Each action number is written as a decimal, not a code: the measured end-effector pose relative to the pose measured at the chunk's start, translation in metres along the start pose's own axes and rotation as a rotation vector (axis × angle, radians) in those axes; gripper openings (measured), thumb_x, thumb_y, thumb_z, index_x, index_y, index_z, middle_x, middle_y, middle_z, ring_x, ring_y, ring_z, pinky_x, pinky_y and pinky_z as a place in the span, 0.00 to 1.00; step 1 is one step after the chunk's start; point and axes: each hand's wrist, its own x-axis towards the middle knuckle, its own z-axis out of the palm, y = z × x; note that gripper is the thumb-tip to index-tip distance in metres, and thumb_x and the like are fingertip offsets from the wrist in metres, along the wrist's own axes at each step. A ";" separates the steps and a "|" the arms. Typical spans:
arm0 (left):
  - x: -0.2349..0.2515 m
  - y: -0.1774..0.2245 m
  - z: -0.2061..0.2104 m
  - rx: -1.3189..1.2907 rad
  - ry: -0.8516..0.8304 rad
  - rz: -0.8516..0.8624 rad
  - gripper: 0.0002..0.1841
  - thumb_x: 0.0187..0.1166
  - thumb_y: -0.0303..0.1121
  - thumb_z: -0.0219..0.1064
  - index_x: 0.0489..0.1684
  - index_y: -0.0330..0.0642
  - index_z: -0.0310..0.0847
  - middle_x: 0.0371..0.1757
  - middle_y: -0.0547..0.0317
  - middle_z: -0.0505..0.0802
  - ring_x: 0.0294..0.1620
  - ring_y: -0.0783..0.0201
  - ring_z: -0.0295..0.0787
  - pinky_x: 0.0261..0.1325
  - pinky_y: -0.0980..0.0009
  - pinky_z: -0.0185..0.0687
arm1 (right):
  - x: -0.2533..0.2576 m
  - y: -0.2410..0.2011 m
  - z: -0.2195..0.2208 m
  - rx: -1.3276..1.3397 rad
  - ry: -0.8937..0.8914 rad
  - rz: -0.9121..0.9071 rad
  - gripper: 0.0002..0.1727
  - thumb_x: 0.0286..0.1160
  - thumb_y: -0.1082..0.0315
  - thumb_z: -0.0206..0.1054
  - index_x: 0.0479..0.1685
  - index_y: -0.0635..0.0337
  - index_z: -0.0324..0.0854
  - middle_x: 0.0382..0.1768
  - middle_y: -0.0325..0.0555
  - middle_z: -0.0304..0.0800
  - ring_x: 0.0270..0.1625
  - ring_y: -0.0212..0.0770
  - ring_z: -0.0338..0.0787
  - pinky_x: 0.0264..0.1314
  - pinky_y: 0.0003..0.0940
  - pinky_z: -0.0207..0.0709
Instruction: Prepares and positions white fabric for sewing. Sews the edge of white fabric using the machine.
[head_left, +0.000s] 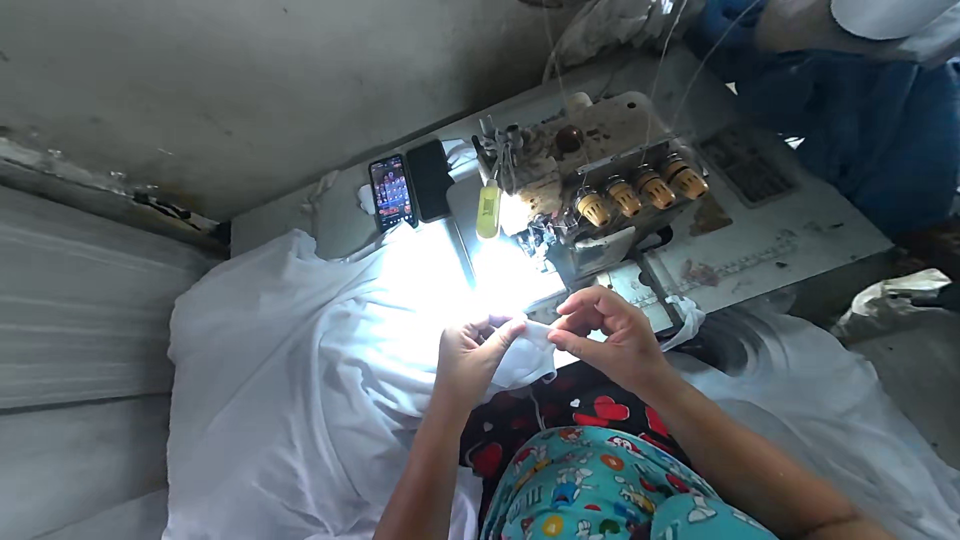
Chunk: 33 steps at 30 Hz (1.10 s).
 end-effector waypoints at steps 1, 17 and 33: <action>0.000 0.001 0.000 0.003 0.001 -0.013 0.03 0.75 0.23 0.70 0.34 0.39 0.89 0.27 0.74 0.92 0.25 0.87 0.82 0.32 0.88 0.77 | 0.000 0.000 0.000 0.000 -0.006 -0.004 0.14 0.68 0.74 0.75 0.51 0.60 0.80 0.36 0.29 0.95 0.36 0.20 0.91 0.44 0.18 0.86; 0.024 -0.003 0.021 0.610 0.249 0.606 0.09 0.80 0.30 0.68 0.36 0.36 0.94 0.34 0.53 0.95 0.40 0.70 0.91 0.52 0.80 0.81 | 0.019 0.001 0.012 0.094 0.054 0.067 0.10 0.66 0.76 0.74 0.43 0.60 0.80 0.34 0.31 0.92 0.34 0.23 0.91 0.39 0.22 0.89; 0.011 -0.038 0.066 0.859 0.135 0.392 0.16 0.84 0.28 0.61 0.63 0.33 0.88 0.56 0.49 0.96 0.56 0.58 0.95 0.63 0.68 0.85 | 0.007 0.046 -0.019 -0.455 0.116 -0.103 0.11 0.78 0.67 0.67 0.46 0.62 0.94 0.39 0.44 0.97 0.41 0.24 0.92 0.49 0.17 0.83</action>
